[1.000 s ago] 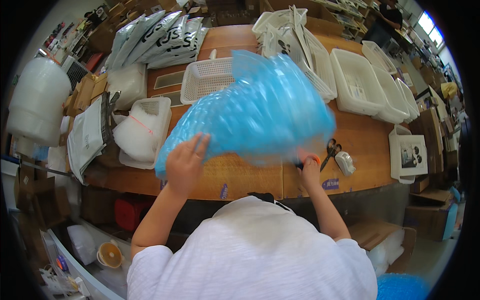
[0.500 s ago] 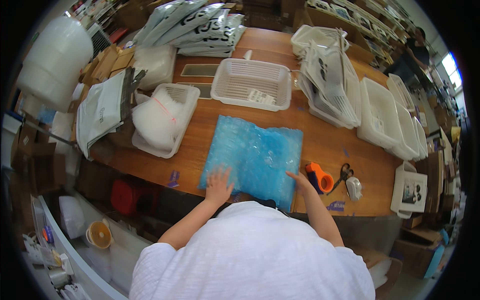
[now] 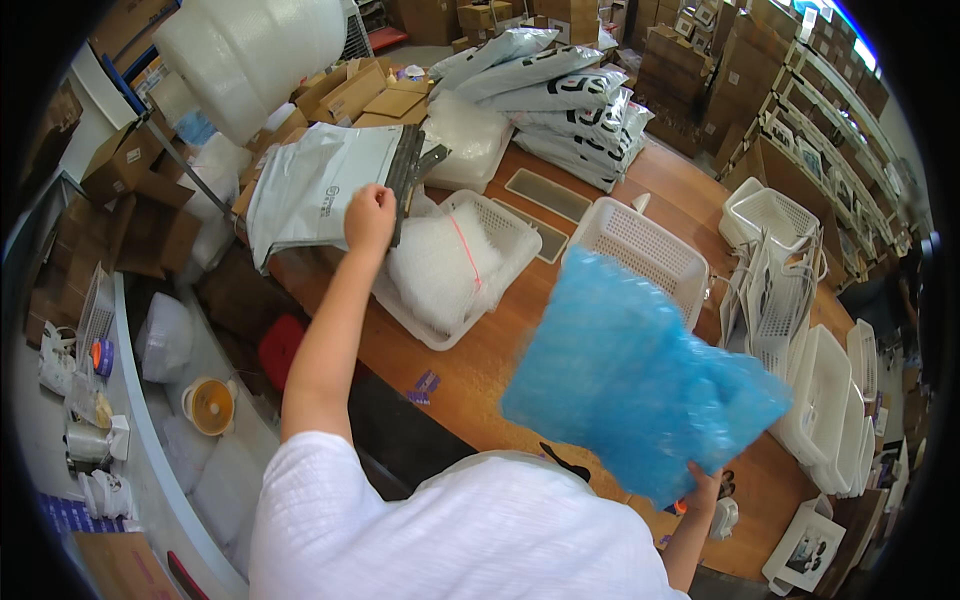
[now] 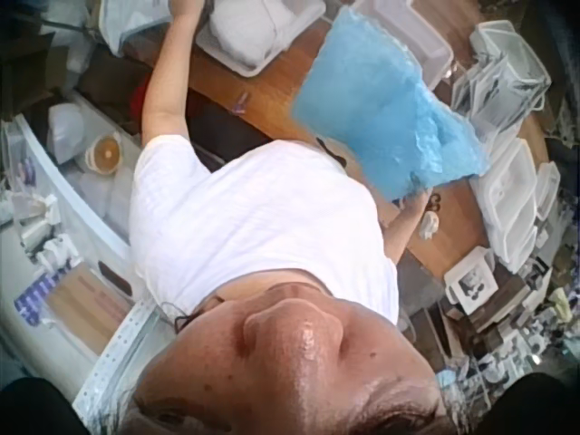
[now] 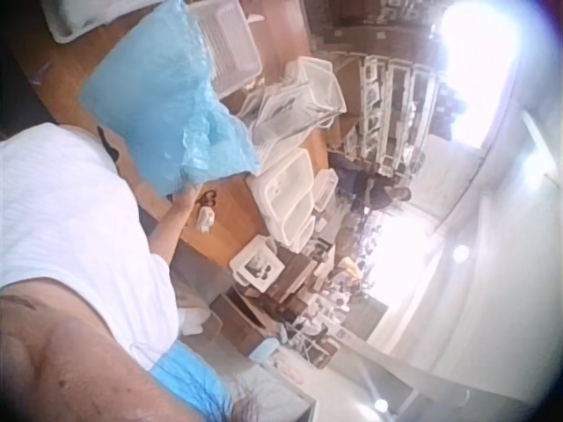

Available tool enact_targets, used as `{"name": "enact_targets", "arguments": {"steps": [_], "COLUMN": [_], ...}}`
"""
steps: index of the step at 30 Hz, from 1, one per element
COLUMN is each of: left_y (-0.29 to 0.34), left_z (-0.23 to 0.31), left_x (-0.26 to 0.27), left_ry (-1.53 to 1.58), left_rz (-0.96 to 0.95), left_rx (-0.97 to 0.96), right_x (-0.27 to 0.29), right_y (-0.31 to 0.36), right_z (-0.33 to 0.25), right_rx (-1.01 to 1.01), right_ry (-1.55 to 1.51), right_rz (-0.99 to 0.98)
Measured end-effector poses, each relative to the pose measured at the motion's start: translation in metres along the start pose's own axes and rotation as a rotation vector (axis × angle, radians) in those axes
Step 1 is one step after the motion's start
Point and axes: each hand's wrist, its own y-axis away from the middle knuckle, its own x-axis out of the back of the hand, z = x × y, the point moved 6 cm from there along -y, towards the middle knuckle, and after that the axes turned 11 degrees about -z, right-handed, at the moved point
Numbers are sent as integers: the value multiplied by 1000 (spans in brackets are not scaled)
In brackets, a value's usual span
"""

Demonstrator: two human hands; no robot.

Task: The person wraps pictures in bubble wrap, secures the wrapping with tape using a dispenser, places the wrapped items into shipping envelopes, and applies labels to the outside of the envelopes.

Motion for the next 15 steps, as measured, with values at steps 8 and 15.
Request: {"name": "enact_targets", "arguments": {"steps": [8, 15], "left_y": [-103, -174], "left_z": [-73, -239], "left_x": [-74, -46], "left_ry": [-463, 457], "left_rz": [-581, -114], "left_rx": [240, 658], "right_x": [-3, 19], "right_y": [24, 62], "right_z": [-23, -8], "right_rx": [146, 89], "right_ry": [-275, -81], "right_rz": [227, 264]}}
